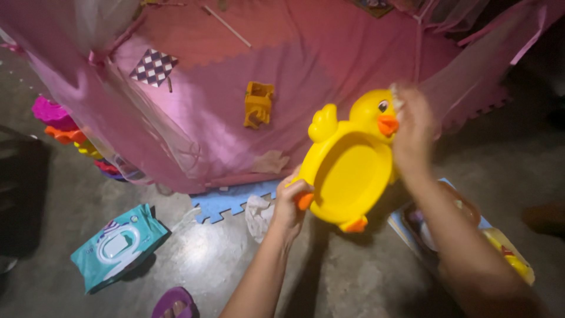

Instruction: The person wipes a yellow plastic duck toy with a white wipe, cleaning its surface and underside. They then wipe a small yellow toy truck and place it into a toy box. The person also handles a small white cup and a blue toy, wiping them before placing them on a nearby white chair.

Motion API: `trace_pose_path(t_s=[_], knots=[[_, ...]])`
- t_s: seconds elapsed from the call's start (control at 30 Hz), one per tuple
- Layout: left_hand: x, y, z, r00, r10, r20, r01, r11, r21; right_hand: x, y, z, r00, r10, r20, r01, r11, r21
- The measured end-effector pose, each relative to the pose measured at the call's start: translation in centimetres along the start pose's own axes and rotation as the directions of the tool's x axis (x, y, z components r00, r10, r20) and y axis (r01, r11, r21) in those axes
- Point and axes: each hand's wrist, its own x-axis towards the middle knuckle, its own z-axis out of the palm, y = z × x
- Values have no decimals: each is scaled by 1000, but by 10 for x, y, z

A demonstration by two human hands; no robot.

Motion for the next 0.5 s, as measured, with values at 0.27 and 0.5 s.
trace_pose_path(t_s=[0.27, 0.5], knots=[[8, -32, -40, 999, -44, -15, 43, 993, -107, -44, -29, 16, 920, -241, 310, 295, 946, -138], [3, -19, -42, 978, -179, -107, 144, 950, -276, -9, -13, -17, 822, -271, 500, 434, 867, -244]])
